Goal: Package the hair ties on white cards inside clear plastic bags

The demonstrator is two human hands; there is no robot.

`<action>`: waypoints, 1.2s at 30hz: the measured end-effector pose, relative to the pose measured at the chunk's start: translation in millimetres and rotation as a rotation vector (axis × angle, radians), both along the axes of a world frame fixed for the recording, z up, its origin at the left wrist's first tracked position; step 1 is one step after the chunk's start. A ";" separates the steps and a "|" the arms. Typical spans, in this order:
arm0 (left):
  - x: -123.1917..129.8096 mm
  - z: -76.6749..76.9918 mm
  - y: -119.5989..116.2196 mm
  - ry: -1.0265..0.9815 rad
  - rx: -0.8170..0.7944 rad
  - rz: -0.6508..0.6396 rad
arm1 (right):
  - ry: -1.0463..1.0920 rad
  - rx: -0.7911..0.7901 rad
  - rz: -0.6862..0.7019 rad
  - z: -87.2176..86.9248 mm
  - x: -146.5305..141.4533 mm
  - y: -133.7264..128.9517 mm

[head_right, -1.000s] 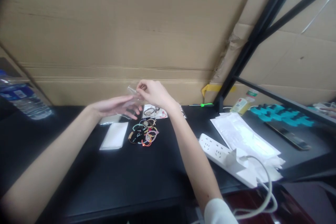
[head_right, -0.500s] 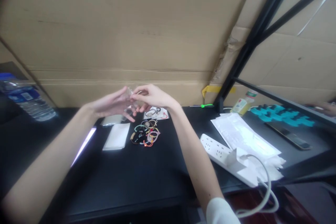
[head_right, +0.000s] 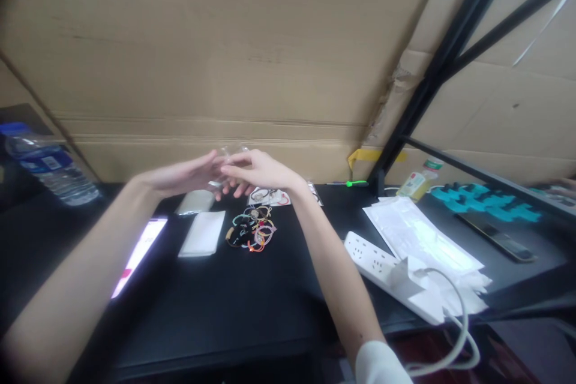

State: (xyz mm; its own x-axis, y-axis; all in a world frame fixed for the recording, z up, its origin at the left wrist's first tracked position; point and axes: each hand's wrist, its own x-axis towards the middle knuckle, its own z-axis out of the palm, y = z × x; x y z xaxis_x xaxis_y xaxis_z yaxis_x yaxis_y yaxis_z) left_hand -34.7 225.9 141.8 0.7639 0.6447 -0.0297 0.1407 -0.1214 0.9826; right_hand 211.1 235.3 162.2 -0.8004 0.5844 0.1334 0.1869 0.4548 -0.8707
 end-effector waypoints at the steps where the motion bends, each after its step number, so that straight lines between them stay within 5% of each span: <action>1: -0.4 2.1 -2.1 0.023 0.028 -0.007 | -0.011 -0.011 0.023 -0.3 -0.8 -0.3; 13: -6.5 13.5 -11.2 0.219 0.175 0.099 | 0.009 -0.050 0.114 -5.9 -6.1 4.9; 18: -10.6 17.1 -16.9 0.268 0.190 0.180 | 0.070 0.019 0.019 -5.6 -1.7 8.5; 29: -25.8 9.6 -7.9 0.077 0.106 0.143 | 0.100 -0.005 -0.026 -5.2 -8.6 1.0; 36: -17.8 20.6 -20.0 0.110 0.154 0.092 | 0.143 -0.026 0.034 -5.3 -22.0 -9.8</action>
State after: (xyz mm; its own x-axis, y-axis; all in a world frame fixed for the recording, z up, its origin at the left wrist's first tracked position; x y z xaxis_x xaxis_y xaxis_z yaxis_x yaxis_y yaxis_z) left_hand -52.5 205.9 162.4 0.6992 0.7149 -0.0057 0.2636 -0.2504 0.9316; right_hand 189.1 225.4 157.0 -0.7934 0.5624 0.2328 0.0448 0.4355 -0.8991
